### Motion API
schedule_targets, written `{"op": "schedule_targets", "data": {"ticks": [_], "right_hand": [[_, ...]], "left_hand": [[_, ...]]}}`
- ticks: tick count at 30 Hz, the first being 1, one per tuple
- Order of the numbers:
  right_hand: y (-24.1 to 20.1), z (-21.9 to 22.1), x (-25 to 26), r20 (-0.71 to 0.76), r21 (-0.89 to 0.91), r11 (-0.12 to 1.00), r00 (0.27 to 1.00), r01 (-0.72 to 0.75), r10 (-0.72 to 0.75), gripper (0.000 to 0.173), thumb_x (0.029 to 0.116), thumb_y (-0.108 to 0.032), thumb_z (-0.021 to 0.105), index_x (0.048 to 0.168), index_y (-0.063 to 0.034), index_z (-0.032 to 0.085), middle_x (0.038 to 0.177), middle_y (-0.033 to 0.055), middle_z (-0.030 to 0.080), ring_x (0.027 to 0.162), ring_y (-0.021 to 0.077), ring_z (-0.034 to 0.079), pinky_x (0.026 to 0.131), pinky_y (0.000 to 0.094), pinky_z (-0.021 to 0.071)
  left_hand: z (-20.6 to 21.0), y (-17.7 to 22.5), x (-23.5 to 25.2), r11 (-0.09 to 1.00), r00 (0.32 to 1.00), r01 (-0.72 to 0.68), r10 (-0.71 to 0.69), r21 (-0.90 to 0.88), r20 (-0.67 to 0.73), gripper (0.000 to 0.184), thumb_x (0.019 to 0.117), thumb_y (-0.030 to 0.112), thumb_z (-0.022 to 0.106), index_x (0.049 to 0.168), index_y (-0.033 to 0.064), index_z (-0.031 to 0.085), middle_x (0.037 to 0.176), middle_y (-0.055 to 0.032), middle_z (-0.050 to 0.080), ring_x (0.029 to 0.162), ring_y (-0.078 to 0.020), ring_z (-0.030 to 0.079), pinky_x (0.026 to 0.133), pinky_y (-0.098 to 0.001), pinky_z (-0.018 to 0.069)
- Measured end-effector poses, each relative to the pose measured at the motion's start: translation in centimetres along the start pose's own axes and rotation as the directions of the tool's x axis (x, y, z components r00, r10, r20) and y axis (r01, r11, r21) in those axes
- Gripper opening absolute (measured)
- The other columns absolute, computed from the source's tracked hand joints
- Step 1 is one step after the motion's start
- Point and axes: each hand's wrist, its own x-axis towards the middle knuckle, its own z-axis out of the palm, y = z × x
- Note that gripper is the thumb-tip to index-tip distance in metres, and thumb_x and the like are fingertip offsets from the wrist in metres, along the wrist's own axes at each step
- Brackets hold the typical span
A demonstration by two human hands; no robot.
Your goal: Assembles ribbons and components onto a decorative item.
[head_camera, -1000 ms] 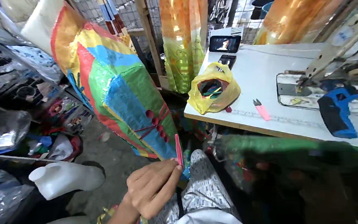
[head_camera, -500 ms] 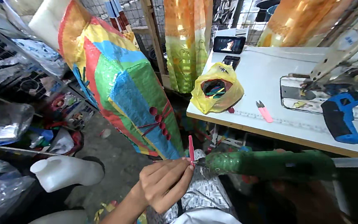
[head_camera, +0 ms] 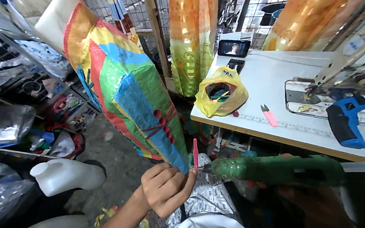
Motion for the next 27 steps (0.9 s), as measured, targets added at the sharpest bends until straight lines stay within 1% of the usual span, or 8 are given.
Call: {"op": "schedule_targets", "data": {"ticks": [2,6,8,13,17,21,25,27], "right_hand": [[-0.1,0.1,0.0,-0.019,-0.011,1.000,1.000,-0.014,0.013,0.032,0.0977,-0.038,0.067,0.129,-0.0408,0.063,0.117,-0.0309,0.067,0.106,-0.0151,0.062,0.092,0.0096,0.0525],[0.0,0.3,0.2,-0.049,0.014,0.999,0.998,-0.034,0.035,0.033,0.0973,-0.036,0.068,0.130,-0.0405,0.063,0.116,-0.0279,0.069,0.103,-0.0113,0.064,0.090,0.0135,0.0558],[0.0,0.3,0.3,-0.044,0.013,0.999,0.999,-0.030,0.030,0.035,0.0978,-0.035,0.067,0.132,-0.0410,0.061,0.118,-0.0290,0.068,0.105,-0.0121,0.064,0.092,0.0129,0.0548],[0.2,0.2,0.5,-0.061,-0.022,0.998,0.997,-0.051,0.049,0.029,0.0971,-0.038,0.067,0.126,-0.0415,0.063,0.111,-0.0299,0.069,0.100,-0.0133,0.064,0.087,0.0114,0.0554],[0.3,0.2,0.7,-0.083,-0.028,0.997,0.995,-0.065,0.062,0.026,0.0961,-0.040,0.068,0.122,-0.0416,0.066,0.109,-0.0297,0.070,0.098,-0.0131,0.065,0.087,0.0115,0.0556],[0.8,0.2,1.0,-0.101,-0.065,0.997,0.994,-0.039,0.032,0.028,0.0961,-0.042,0.068,0.124,-0.0413,0.064,0.112,-0.0305,0.068,0.101,-0.0138,0.063,0.088,0.0113,0.0550],[1.0,0.2,1.2,-0.127,-0.088,0.995,0.991,-0.045,0.034,0.029,0.0952,-0.045,0.068,0.123,-0.0401,0.063,0.111,-0.0308,0.068,0.101,-0.0141,0.063,0.088,0.0112,0.0550],[1.1,0.1,1.3,-0.138,-0.084,0.994,0.989,-0.066,0.054,0.029,0.0941,-0.046,0.069,0.122,-0.0393,0.063,0.108,-0.0291,0.069,0.098,-0.0121,0.065,0.086,0.0128,0.0564]], "left_hand": [[-0.1,0.0,-0.1,1.000,1.000,-0.001,0.001,0.012,0.001,0.007,0.1002,0.011,0.063,0.104,0.0045,0.065,0.073,-0.0050,0.049,0.066,-0.0179,0.048,0.074,-0.0300,0.0453],[-0.1,0.0,-0.2,1.000,1.000,-0.011,0.011,0.000,0.006,0.009,0.1008,0.011,0.061,0.105,0.0043,0.065,0.072,-0.0047,0.046,0.065,-0.0180,0.046,0.073,-0.0303,0.0440],[-0.1,0.0,-0.1,1.000,1.000,-0.012,0.012,0.001,0.007,0.008,0.1006,0.011,0.062,0.104,0.0044,0.065,0.071,-0.0044,0.046,0.064,-0.0179,0.046,0.072,-0.0302,0.0441],[0.0,0.0,-0.2,1.000,1.000,-0.016,0.016,-0.003,-0.003,0.008,0.1001,0.010,0.062,0.103,0.0037,0.065,0.072,-0.0046,0.046,0.064,-0.0173,0.045,0.071,-0.0297,0.0440],[-0.1,0.0,-0.1,1.000,1.000,-0.018,0.018,-0.006,0.001,0.008,0.1004,0.010,0.061,0.104,0.0032,0.065,0.071,-0.0044,0.045,0.063,-0.0172,0.045,0.069,-0.0295,0.0436],[0.0,0.0,-0.1,1.000,1.000,-0.026,0.025,-0.016,-0.004,0.008,0.1002,0.010,0.062,0.103,0.0032,0.064,0.070,-0.0042,0.044,0.062,-0.0169,0.043,0.065,-0.0288,0.0425],[0.1,0.0,-0.1,0.999,1.000,-0.030,0.030,-0.018,-0.009,0.008,0.1000,0.010,0.063,0.104,0.0031,0.064,0.070,-0.0039,0.044,0.061,-0.0169,0.043,0.065,-0.0288,0.0428],[0.1,0.0,-0.1,0.999,1.000,-0.028,0.028,-0.017,-0.008,0.008,0.1004,0.010,0.062,0.104,0.0032,0.064,0.069,-0.0037,0.043,0.061,-0.0170,0.043,0.065,-0.0287,0.0426]]}}
